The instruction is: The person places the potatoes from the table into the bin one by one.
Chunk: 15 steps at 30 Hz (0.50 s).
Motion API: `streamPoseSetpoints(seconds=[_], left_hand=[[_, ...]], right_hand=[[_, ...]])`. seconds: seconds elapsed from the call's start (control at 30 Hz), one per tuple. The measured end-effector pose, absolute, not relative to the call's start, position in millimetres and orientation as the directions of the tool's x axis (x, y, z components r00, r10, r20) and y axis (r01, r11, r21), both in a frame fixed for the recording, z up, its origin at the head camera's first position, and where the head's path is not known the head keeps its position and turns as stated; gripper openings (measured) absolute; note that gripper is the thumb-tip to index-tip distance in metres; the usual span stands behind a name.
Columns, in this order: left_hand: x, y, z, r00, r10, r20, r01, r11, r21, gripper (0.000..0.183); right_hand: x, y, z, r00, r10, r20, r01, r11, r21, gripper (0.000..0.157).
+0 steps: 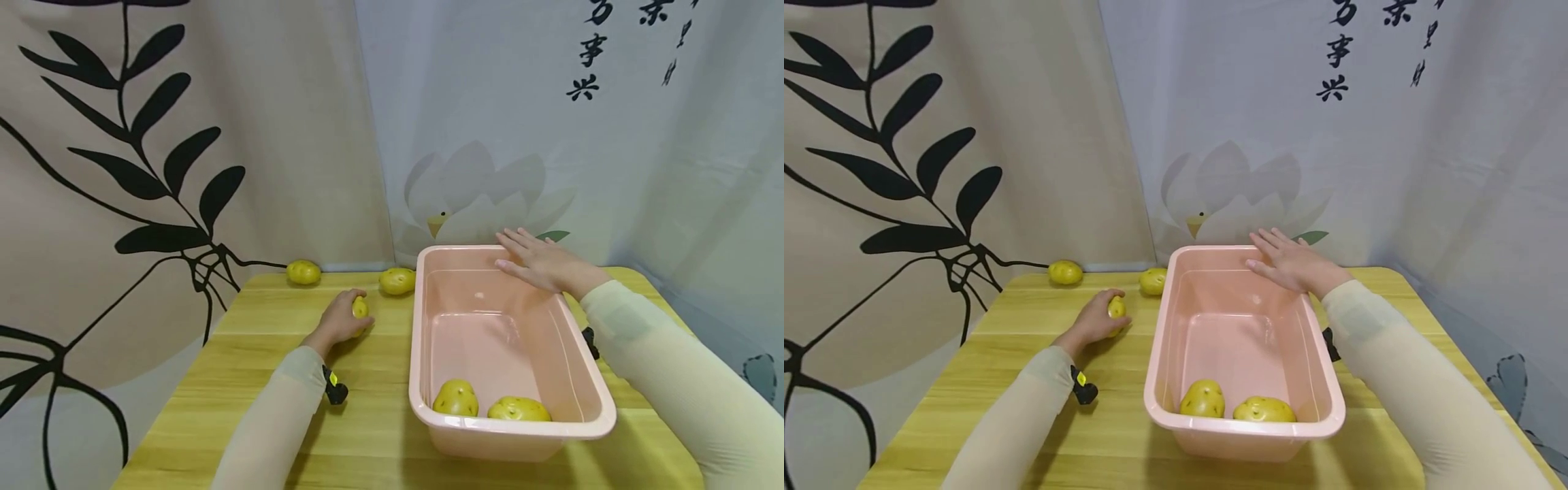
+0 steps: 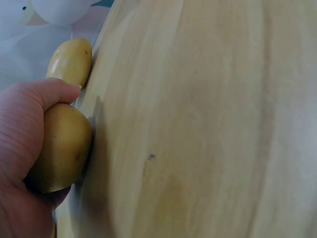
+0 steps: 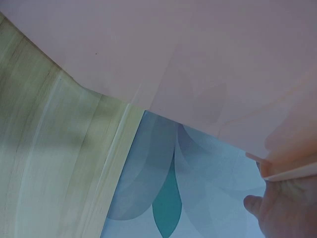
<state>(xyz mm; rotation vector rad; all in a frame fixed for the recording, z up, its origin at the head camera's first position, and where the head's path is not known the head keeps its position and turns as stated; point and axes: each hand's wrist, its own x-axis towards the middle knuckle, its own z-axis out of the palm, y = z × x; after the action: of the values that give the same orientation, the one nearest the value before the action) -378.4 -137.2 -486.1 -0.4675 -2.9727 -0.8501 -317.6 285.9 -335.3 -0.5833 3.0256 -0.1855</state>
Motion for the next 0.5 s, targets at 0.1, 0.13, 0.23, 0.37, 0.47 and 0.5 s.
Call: streamPoseSetpoints(seconds=[0.1,0.13,0.23,0.37,0.47,0.5], left_hand=[[-374.8,-138.2,-486.4,-0.952,0.291,0.092,0.296,0.804,0.516,0.062],[-373.5,-138.6,-486.3,-0.951,0.296,0.091,0.299,0.802,0.517,0.062],[-368.2,-139.6,-485.7,-0.948,0.307,0.084,0.305,0.8,0.517,0.064],[-360.2,-141.0,-485.1,-0.94,0.33,0.084,0.326,0.8,0.504,0.063],[-353.3,-142.0,-484.6,-0.933,0.351,0.084,0.344,0.795,0.499,0.063],[-350.7,-142.4,-484.4,-0.93,0.357,0.085,0.35,0.792,0.5,0.062]], right_hand=[[-317.0,286.4,-335.4,-0.929,-0.37,-0.033,-0.362,0.922,-0.136,0.072],[-316.7,286.2,-335.3,-0.929,-0.369,-0.033,-0.361,0.922,-0.137,0.072],[-315.9,286.0,-334.7,-0.93,-0.367,-0.033,-0.359,0.924,-0.134,0.072],[-314.5,285.2,-333.6,-0.931,-0.364,-0.033,-0.357,0.925,-0.131,0.072],[-313.2,284.6,-332.8,-0.931,-0.363,-0.038,-0.355,0.925,-0.136,0.072],[-312.8,284.5,-332.8,-0.931,-0.362,-0.039,-0.354,0.925,-0.137,0.073]])
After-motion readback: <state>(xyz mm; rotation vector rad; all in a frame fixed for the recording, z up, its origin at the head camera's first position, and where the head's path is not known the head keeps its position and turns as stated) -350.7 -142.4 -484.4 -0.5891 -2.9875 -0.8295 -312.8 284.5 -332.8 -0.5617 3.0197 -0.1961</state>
